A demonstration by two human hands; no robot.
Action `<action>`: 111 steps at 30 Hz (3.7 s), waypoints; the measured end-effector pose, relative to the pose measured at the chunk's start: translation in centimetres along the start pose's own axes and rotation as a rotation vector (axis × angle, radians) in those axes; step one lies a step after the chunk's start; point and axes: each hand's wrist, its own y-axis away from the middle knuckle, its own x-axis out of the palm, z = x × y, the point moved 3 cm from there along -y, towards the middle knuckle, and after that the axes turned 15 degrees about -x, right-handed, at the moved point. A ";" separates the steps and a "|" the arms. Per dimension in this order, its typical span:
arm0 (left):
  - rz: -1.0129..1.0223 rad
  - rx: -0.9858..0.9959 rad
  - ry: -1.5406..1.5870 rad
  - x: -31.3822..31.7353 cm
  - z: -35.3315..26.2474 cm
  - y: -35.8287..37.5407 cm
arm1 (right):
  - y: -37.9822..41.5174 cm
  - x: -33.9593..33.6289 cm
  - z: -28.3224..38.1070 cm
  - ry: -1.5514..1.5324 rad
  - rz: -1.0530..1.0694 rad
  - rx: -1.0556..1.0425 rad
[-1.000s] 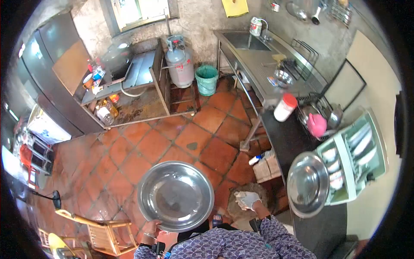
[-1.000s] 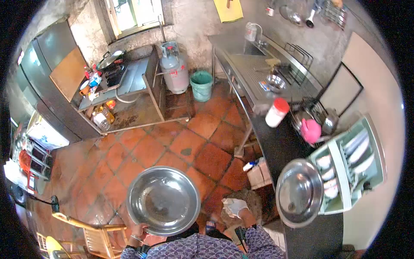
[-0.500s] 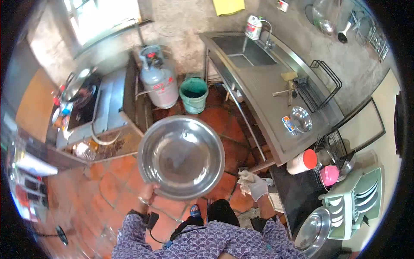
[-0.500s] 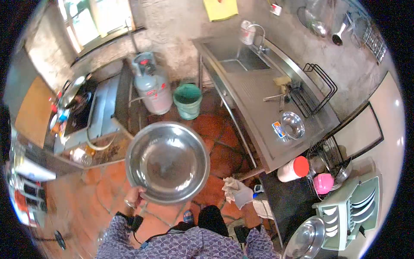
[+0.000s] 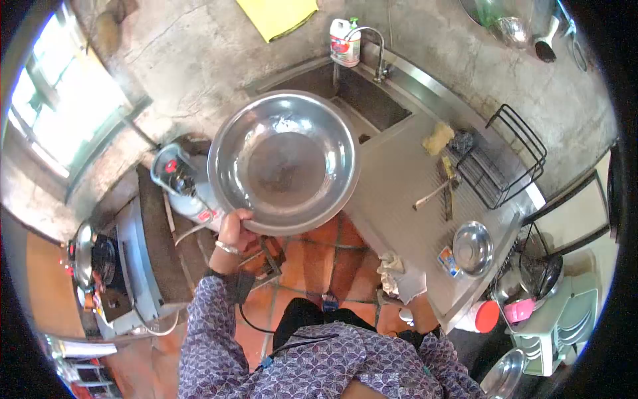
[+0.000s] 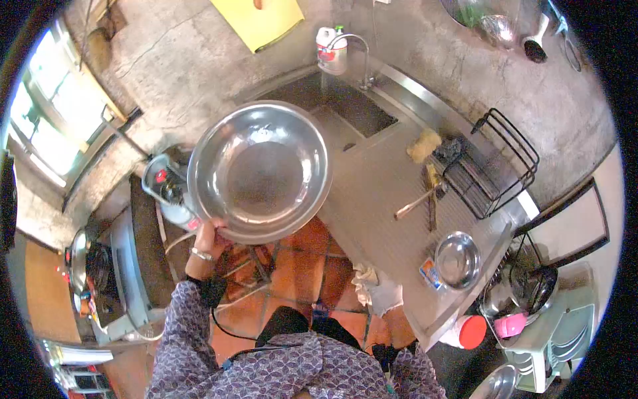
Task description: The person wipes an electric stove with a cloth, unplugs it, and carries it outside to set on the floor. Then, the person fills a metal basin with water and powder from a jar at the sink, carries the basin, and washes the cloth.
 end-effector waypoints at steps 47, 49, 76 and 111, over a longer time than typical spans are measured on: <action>0.529 0.624 -1.352 46.6 -13.6 -47.9 | -7.4 0.6 -4.2 0.031 -1.132 0.675; 0.321 0.670 -1.285 50.4 -13.1 -49.7 | -7.8 0.6 -3.8 -0.034 -1.230 0.690; 0.347 0.021 -1.086 31.7 -18.2 -53.1 | -6.7 0.6 -5.5 -0.213 -1.232 0.630; 0.141 0.257 -1.134 33.0 -23.5 -41.8 | -7.7 -0.1 -2.4 0.073 -1.124 0.321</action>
